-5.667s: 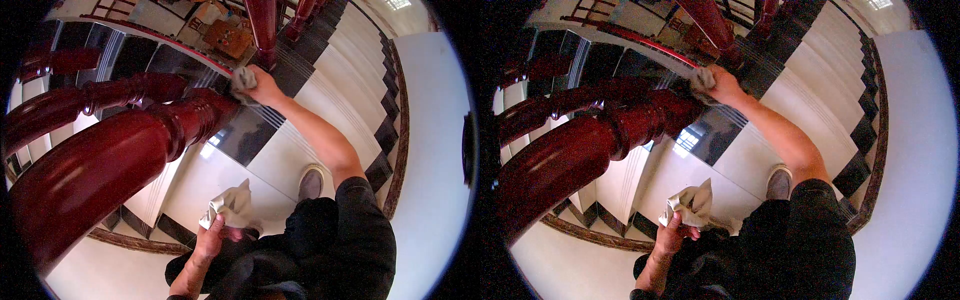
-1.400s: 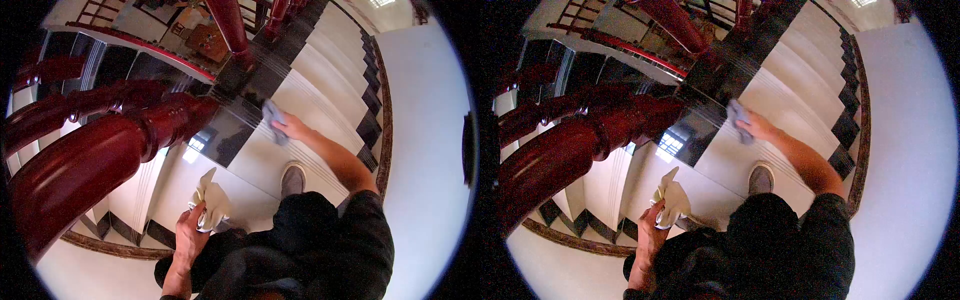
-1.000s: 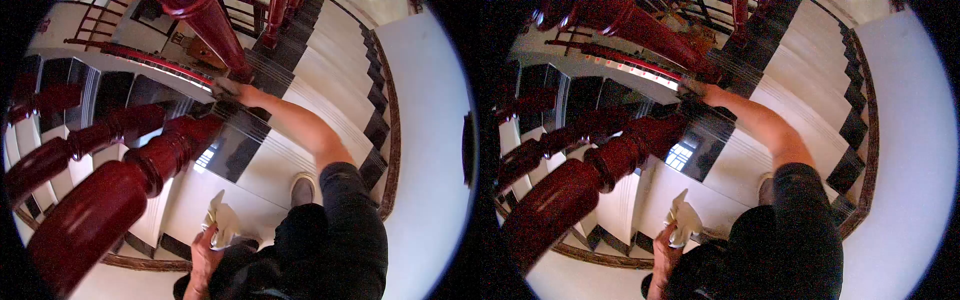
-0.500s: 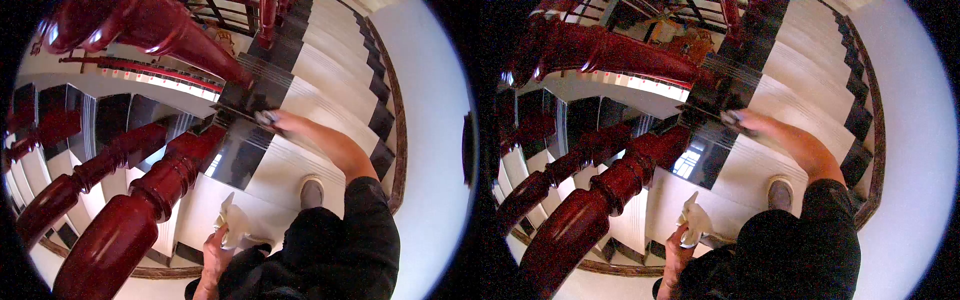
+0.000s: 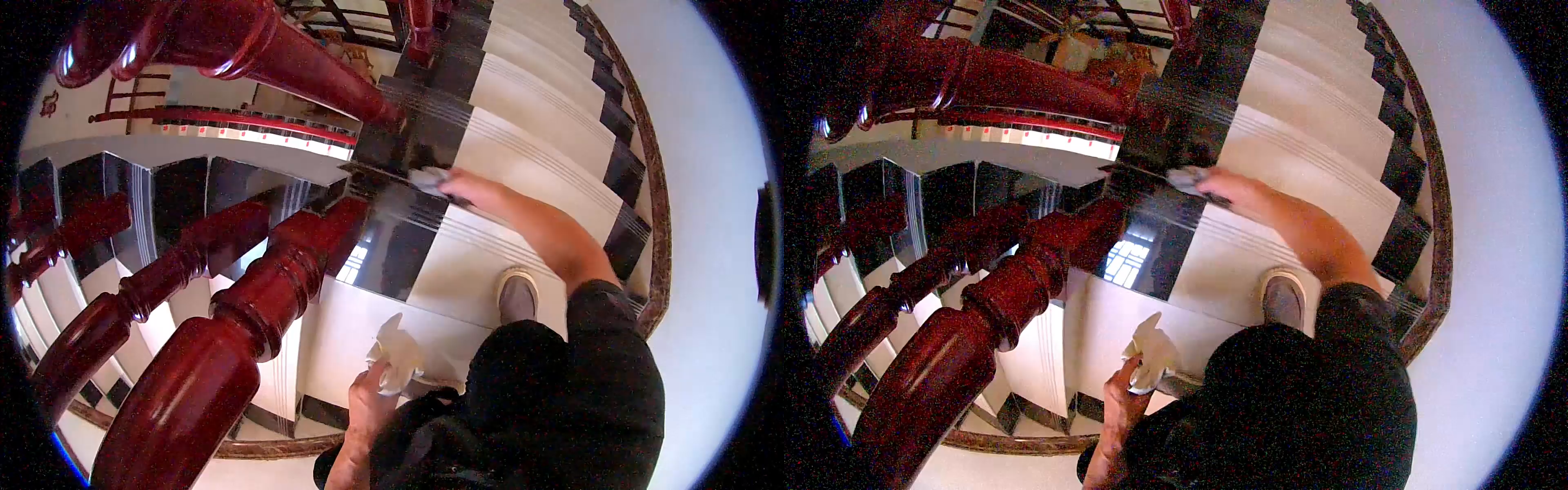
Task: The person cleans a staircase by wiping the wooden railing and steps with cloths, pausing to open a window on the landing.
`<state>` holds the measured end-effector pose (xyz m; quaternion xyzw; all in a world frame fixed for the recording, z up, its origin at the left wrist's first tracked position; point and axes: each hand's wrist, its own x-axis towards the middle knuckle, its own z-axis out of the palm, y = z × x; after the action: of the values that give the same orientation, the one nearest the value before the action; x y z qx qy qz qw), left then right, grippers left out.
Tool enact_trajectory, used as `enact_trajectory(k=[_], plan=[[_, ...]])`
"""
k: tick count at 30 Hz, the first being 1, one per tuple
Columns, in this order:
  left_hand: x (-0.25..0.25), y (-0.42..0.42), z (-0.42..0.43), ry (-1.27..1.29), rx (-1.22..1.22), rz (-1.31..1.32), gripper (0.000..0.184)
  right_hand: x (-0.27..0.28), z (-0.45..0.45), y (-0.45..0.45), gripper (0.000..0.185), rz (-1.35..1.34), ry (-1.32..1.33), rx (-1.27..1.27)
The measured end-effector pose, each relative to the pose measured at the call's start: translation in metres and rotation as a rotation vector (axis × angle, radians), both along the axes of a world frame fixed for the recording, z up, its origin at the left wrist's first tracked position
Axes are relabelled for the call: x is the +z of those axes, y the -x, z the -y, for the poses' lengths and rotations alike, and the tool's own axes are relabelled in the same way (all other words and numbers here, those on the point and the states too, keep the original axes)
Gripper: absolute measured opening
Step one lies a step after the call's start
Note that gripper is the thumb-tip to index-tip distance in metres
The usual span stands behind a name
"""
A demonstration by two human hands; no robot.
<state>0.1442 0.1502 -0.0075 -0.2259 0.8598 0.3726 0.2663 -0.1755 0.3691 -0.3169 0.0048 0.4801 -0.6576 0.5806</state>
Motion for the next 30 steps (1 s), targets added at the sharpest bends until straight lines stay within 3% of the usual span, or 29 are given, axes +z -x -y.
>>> enact_trajectory(k=[3,4,6,8,9,11,13,14,16,18,20,22,23,24,26,27,28,29,30], plan=[[-0.007,-0.004,0.000,0.009,-0.045,-0.008,0.056,0.012,-0.032,0.001,0.059,-0.033,-0.141,0.132],[-0.007,-0.004,-0.001,0.021,-0.047,-0.003,0.057,-0.012,-0.014,-0.002,0.059,-0.025,-0.040,0.113],[-0.003,0.001,-0.004,0.020,-0.050,-0.008,0.057,-0.026,0.045,0.014,0.064,-0.490,0.012,0.162],[0.002,0.006,-0.010,0.034,-0.041,-0.012,0.056,0.007,0.111,0.041,0.060,-0.503,-0.131,0.204],[0.003,0.008,-0.013,0.036,-0.056,-0.013,0.055,-0.033,0.152,0.047,0.065,-0.617,-0.121,0.182],[0.004,0.016,-0.017,0.049,-0.074,-0.009,0.053,-0.040,0.201,0.055,0.062,-0.570,0.140,0.043],[0.013,0.023,-0.019,0.031,-0.045,-0.003,0.048,-0.057,0.211,0.055,0.061,-0.622,0.174,0.018],[0.018,0.028,-0.020,0.001,-0.006,-0.004,0.045,-0.098,0.209,0.050,0.059,-0.598,0.097,0.038],[0.014,0.029,-0.023,0.019,0.013,-0.024,0.044,-0.072,0.154,0.037,0.059,-0.671,-0.234,0.271],[0.015,0.031,-0.022,0.006,0.025,-0.005,0.041,-0.019,0.078,0.025,0.067,-0.734,-0.115,0.186],[0.009,0.027,-0.014,0.018,0.011,-0.010,0.042,-0.043,0.036,0.012,0.060,-0.826,-0.154,0.261],[0.007,0.019,-0.015,0.024,-0.004,-0.002,0.043,-0.055,0.022,0.016,0.055,-0.910,-0.439,0.506],[0.007,0.017,-0.015,0.015,0.020,0.004,0.043,-0.044,0.010,0.022,0.050,-0.750,-0.713,0.777],[0.006,0.015,-0.014,0.005,0.042,0.011,0.044,-0.017,0.021,0.020,0.043,-0.820,-0.702,0.416],[0.006,0.008,-0.017,0.030,0.062,0.020,0.044,0.026,0.067,0.037,0.056,-0.983,-0.607,0.406],[0.005,0.004,-0.018,0.057,0.087,0.026,0.044,-0.010,0.100,0.033,0.057,-1.071,-0.581,0.392],[0.004,0.001,-0.020,0.082,0.068,0.007,0.043,0.001,0.118,0.040,0.055,-1.160,-0.386,0.324],[0.009,0.002,-0.022,0.092,0.071,0.009,0.043,-0.013,0.139,0.046,0.055,-1.159,-0.376,0.321],[0.013,0.007,-0.025,0.109,0.054,0.060,0.045,-0.041,0.161,0.059,0.050,-1.332,-0.285,0.257]])
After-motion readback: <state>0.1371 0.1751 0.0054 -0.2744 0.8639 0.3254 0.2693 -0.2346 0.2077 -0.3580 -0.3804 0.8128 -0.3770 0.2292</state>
